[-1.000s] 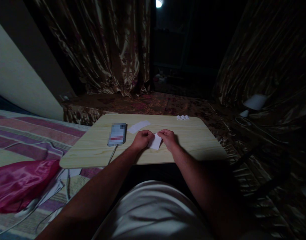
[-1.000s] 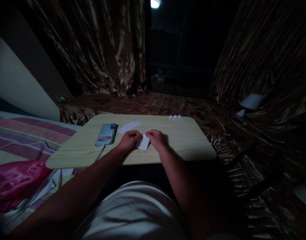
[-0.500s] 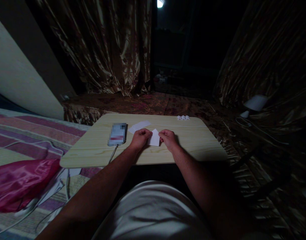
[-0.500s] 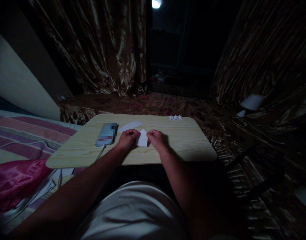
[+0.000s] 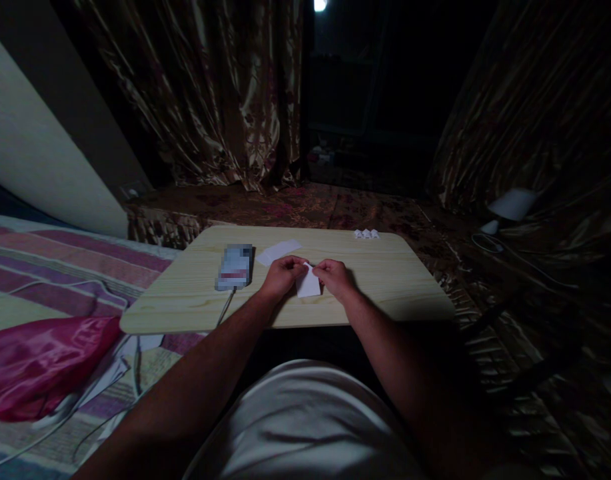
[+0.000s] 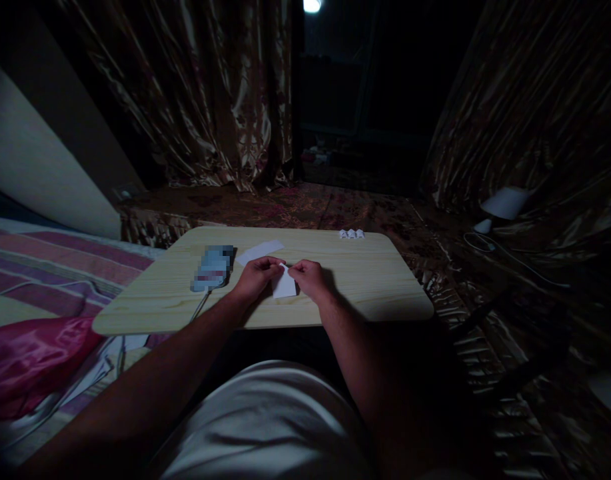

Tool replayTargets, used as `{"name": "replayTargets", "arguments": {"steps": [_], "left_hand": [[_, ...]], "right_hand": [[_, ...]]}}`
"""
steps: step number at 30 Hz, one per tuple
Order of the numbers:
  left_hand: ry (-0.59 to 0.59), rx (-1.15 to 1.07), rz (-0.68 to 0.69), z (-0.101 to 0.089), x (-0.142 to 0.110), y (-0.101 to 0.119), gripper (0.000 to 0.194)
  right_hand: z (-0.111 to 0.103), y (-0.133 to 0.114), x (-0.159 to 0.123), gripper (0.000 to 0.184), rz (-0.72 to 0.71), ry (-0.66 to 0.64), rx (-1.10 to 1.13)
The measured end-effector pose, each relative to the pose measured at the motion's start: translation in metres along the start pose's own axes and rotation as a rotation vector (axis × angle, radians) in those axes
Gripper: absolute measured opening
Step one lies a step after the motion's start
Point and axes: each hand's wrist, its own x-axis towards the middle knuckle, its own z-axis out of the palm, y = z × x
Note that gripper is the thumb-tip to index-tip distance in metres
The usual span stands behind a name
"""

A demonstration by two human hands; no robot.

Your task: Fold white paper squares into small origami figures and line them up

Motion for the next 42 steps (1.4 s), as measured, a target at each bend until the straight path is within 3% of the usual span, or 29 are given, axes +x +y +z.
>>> {"name": "replayTargets", "arguments": {"steps": [6,11,17,22,32,42], "left_hand": [[0.078,-0.057,0.084,-0.002,0.001,0.002,0.049],[0.158,-0.117,0.086,-0.003,0.005,0.002,0.049],[0.060,-0.048,0.054,-0.002,0.003,0.002,0.043],[-0.029,0.041,0.050,0.002,-0.003,0.008,0.044],[0.029,-0.017,0.032,0.002,-0.002,0.008,0.041],[-0.095,0.040,0.015,0.007,-0.007,0.006,0.031]], "right_hand": [[0.003,0.002,-0.001,0.017,-0.054,-0.063,-0.089],[0.002,0.004,0.001,0.015,-0.013,-0.065,-0.088],[-0.002,0.007,0.004,0.019,0.014,0.109,0.091],[-0.003,0.006,0.006,0.022,0.032,0.176,0.139],[-0.001,-0.004,-0.001,0.024,0.005,0.004,0.073],[0.000,0.003,0.003,0.022,0.005,0.081,0.117]]}}
